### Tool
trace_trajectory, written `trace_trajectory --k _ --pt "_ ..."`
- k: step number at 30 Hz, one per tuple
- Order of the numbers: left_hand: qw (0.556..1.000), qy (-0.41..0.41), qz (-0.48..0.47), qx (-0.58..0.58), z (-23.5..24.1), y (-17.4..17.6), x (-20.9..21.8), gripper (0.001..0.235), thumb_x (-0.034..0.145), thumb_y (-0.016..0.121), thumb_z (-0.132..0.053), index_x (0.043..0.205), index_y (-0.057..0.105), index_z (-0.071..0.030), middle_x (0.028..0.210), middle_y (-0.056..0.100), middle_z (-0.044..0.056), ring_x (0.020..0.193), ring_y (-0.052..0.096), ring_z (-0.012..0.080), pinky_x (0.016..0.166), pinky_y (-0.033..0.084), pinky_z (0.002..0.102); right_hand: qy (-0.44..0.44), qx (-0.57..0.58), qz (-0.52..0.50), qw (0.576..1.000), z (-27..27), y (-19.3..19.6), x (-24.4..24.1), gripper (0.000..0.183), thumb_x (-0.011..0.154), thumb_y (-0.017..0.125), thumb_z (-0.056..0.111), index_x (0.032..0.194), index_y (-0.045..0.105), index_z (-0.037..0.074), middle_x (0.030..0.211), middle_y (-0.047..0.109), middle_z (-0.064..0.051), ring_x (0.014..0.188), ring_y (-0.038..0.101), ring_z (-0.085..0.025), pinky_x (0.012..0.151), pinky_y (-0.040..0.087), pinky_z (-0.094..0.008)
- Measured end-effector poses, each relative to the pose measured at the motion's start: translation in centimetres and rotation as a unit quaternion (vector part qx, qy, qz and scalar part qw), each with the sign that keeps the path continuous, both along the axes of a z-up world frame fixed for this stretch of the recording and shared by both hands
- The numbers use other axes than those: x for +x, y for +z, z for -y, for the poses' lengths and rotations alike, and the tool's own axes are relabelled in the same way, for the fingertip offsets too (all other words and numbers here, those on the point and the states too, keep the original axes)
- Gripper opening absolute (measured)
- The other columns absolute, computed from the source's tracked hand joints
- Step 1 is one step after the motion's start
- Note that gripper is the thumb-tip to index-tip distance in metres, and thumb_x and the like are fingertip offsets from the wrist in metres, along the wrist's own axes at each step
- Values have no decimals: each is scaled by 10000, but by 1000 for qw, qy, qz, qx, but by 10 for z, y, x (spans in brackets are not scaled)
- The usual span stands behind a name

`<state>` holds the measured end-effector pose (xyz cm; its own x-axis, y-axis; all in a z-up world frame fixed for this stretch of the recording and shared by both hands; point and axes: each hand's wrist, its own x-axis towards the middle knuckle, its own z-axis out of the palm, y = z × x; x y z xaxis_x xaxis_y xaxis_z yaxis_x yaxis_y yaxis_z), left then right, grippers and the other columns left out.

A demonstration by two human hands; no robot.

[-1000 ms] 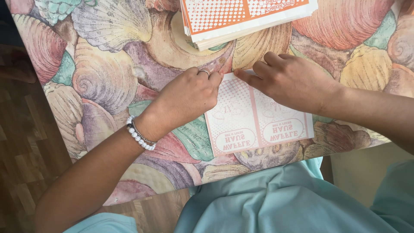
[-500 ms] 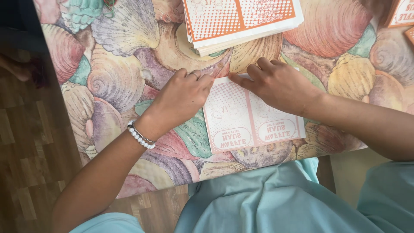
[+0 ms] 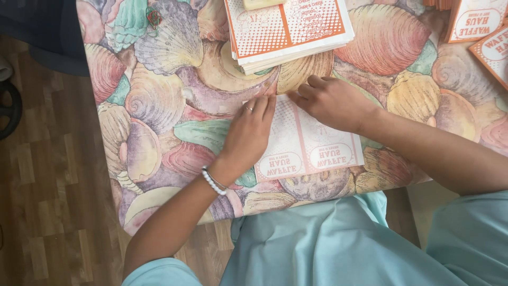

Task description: Folding and stacking paper bags on a table

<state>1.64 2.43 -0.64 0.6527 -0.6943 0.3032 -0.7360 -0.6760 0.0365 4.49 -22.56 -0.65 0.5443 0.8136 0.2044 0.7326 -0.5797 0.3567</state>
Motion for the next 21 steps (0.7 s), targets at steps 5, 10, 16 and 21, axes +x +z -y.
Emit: trace_trajectory --k 5,10,16,21 --pt "996 52 35 66 5 -13 -8 524 938 492 -44 1451 503 58 1271 584 195 1199 580 323 1020 488 376 -15 10 1 1000 1 11 -7 124 1013 628 148 935 722 127 831 612 1 789 590 -137 669 520 -232" --pt "997 55 -14 51 4 -13 -7 574 908 535 -37 1473 488 55 1328 565 211 1271 548 356 1033 502 398 -37 27 -7 999 -4 13 -10 207 1036 622 171 858 718 128 839 614 -3 783 585 -146 650 516 -244" --pt "994 58 22 90 7 -2 -3 601 881 570 -107 1475 512 -39 1176 549 121 1079 573 289 881 549 325 -56 -17 -23 998 -13 38 -14 174 977 652 181 1113 760 193 866 671 12 806 636 -127 697 556 -233" --pt "997 62 -2 39 15 20 0 525 854 629 -56 1378 596 -67 1039 534 118 942 591 284 699 610 342 -38 -32 -48 998 -8 43 -11 145 965 662 180 1076 752 199 907 682 24 860 656 -126 726 558 -223"
